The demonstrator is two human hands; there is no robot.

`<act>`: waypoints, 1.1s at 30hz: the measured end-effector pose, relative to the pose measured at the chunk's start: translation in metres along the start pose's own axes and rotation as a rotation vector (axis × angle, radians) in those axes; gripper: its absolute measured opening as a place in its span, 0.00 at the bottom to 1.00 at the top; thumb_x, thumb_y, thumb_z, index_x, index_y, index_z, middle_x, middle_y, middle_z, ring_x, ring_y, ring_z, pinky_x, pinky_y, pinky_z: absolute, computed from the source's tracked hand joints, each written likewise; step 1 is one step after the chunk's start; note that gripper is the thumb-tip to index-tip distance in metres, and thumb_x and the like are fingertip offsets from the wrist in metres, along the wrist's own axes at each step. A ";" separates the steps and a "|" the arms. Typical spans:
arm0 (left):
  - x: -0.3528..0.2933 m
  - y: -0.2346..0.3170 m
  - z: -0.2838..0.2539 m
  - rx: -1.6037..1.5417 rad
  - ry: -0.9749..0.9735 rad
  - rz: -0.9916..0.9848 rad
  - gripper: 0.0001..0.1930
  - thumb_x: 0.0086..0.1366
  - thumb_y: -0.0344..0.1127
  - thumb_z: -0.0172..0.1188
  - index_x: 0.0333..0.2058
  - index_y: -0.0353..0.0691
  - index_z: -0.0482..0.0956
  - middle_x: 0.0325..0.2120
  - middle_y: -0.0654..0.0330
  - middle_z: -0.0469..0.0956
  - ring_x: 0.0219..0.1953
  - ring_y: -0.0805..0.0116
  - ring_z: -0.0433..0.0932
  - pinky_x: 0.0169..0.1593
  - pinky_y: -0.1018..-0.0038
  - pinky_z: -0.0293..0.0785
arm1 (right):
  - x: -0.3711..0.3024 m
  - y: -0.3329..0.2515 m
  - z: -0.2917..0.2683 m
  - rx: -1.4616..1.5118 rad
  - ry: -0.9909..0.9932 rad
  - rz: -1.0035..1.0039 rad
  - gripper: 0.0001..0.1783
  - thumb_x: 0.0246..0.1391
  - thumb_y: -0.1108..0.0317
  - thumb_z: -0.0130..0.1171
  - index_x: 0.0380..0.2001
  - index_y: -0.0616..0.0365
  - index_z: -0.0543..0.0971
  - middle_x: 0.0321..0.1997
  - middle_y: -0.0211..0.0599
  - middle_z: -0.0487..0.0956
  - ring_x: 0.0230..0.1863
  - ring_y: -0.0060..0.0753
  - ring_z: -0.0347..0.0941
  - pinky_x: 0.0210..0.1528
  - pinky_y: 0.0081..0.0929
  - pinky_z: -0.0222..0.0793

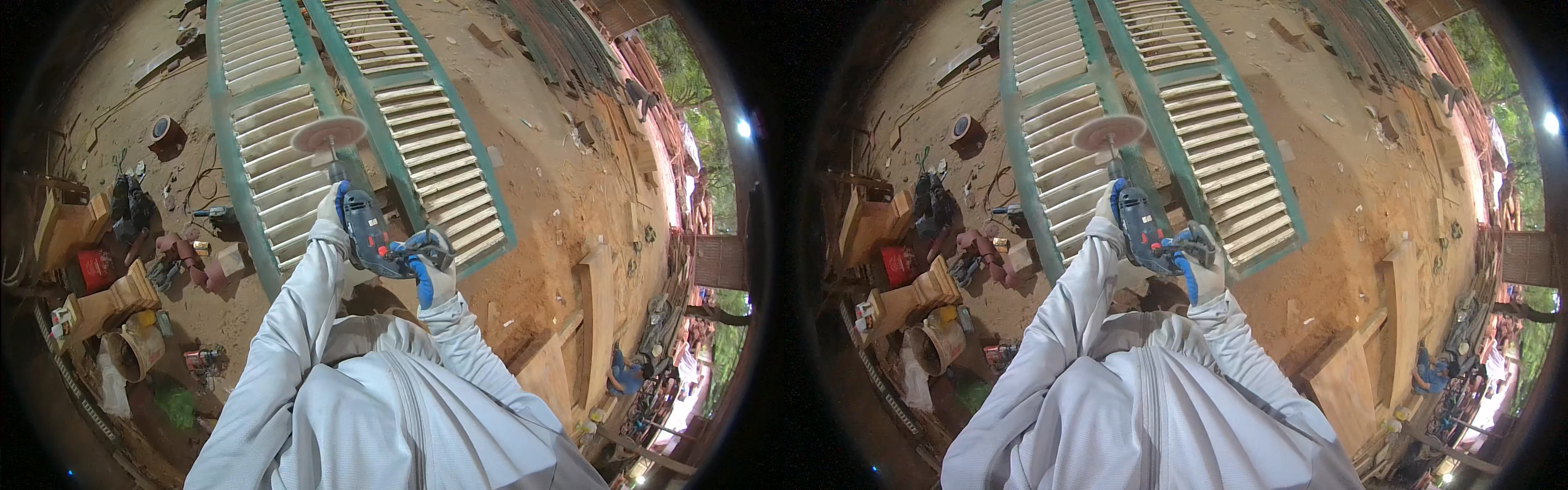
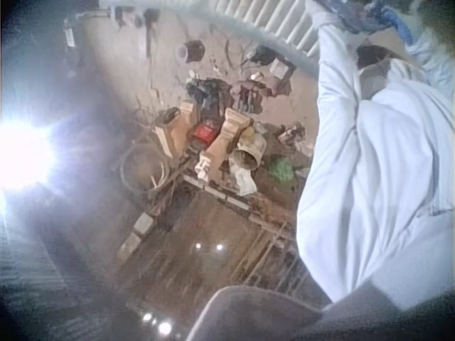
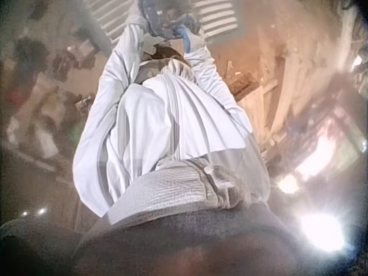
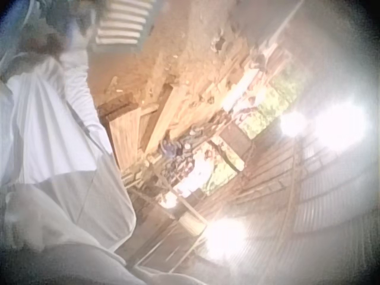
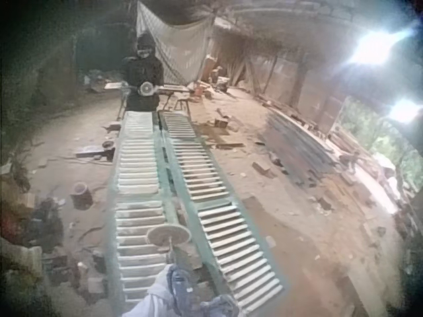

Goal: The person uses an orbital sander to smooth the surface of a green wooden slatted structure. The person moves the sander back and forth across the slats, maintaining consistent pressure and coverage.

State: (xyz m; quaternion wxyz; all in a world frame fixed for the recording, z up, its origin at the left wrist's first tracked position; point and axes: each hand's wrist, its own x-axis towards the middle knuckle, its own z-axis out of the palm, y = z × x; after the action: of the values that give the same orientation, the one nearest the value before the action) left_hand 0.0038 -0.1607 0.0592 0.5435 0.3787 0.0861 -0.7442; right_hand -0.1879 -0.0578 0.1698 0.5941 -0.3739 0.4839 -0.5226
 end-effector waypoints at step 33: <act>-0.026 0.036 -0.091 -0.093 0.122 0.094 0.13 0.64 0.50 0.59 0.29 0.49 0.78 0.22 0.62 0.80 0.22 0.65 0.78 0.28 0.66 0.79 | -0.006 0.000 0.065 0.130 -0.123 0.275 0.25 0.50 0.87 0.60 0.52 0.62 0.74 0.43 0.33 0.78 0.44 0.24 0.76 0.50 0.24 0.75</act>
State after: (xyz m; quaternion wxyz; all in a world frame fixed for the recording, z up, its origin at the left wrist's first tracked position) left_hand 0.0812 -0.1065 0.0231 0.5885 0.4013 0.1354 -0.6887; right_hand -0.1252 -0.0561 0.1871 0.7114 -0.2961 0.4585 -0.4427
